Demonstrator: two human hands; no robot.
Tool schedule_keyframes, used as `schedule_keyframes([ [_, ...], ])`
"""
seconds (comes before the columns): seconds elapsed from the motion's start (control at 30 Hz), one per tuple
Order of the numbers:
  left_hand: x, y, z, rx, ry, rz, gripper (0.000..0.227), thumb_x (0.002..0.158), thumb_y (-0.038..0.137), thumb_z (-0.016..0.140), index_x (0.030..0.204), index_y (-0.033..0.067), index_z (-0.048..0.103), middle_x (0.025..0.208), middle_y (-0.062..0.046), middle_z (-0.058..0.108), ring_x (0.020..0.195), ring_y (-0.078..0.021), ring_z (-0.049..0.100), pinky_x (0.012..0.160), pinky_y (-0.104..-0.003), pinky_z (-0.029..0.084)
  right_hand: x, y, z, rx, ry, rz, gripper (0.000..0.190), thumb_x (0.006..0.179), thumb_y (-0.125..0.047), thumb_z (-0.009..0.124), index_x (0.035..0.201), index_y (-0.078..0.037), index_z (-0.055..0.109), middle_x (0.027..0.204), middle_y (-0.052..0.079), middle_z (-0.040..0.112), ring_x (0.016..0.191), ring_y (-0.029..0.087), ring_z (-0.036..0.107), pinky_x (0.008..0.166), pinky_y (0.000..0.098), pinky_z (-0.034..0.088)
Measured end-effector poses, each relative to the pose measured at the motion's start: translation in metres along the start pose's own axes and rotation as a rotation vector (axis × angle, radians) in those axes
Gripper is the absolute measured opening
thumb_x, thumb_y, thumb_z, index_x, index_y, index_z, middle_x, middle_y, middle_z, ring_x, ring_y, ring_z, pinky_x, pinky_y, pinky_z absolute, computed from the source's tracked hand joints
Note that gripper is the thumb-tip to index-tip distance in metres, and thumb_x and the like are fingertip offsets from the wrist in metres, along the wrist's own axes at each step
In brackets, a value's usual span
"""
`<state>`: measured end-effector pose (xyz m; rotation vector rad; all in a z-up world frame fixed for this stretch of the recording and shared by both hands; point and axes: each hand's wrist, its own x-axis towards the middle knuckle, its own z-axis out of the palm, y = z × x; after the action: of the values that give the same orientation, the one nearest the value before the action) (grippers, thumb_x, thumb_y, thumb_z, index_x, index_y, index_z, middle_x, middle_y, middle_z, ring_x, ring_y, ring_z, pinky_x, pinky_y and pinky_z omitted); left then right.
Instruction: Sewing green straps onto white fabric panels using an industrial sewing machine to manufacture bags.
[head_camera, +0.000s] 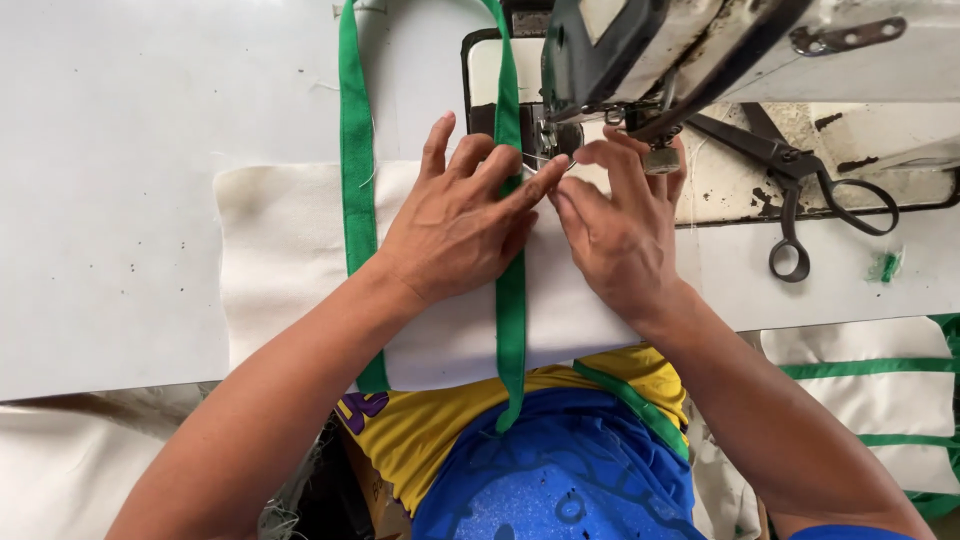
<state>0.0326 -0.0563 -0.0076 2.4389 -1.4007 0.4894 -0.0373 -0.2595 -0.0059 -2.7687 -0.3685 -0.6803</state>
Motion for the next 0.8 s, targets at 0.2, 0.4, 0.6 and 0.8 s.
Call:
schedule_keyframes([
  [0.2,0.003,0.0,0.005,-0.052,-0.091,-0.07,0.05,0.102,0.037,0.054,0.146,0.0133,0.06,0.117,-0.01,0.046,0.116,-0.035,0.046,0.115,-0.065,0.024,-0.001,0.028,0.007,0.118,-0.172,0.043,0.01,0.107,-0.011,0.064,0.104,-0.002,0.061,0.114,0.017,0.061,0.084,0.022,0.049,0.065,0.0337,0.036],
  [0.4,-0.006,0.006,-0.005,-0.053,-0.091,-0.064,0.051,0.099,0.035,0.067,0.144,0.0134,0.057,0.126,-0.015,0.053,0.125,-0.0364,0.051,0.116,-0.069,0.025,0.007,0.076,0.002,0.128,-0.248,0.105,0.012,0.109,-0.002,0.055,0.098,-0.001,0.051,0.092,0.016,0.054,0.042,0.011,0.043,0.032,0.0229,0.035],
  [0.6,-0.031,0.013,-0.01,-0.159,-0.211,-0.119,0.061,0.105,0.051,0.052,0.151,0.0114,0.055,0.159,-0.016,0.046,0.153,-0.0367,0.032,0.122,-0.066,0.017,-0.006,0.119,-0.02,0.001,-0.227,0.075,0.043,0.103,0.016,0.058,0.069,-0.006,0.043,0.059,0.003,0.04,0.042,0.012,0.04,0.038,0.0255,0.031],
  [0.8,-0.017,0.012,0.002,-0.137,-0.189,-0.156,0.061,0.107,0.051,0.049,0.151,0.0088,0.055,0.159,-0.017,0.046,0.153,-0.0375,0.031,0.121,-0.065,0.019,-0.034,0.14,-0.03,-0.23,-0.16,-0.044,0.009,0.111,0.001,0.065,0.115,0.004,0.073,0.092,0.015,0.069,0.086,0.027,0.059,0.097,0.0456,0.043],
])
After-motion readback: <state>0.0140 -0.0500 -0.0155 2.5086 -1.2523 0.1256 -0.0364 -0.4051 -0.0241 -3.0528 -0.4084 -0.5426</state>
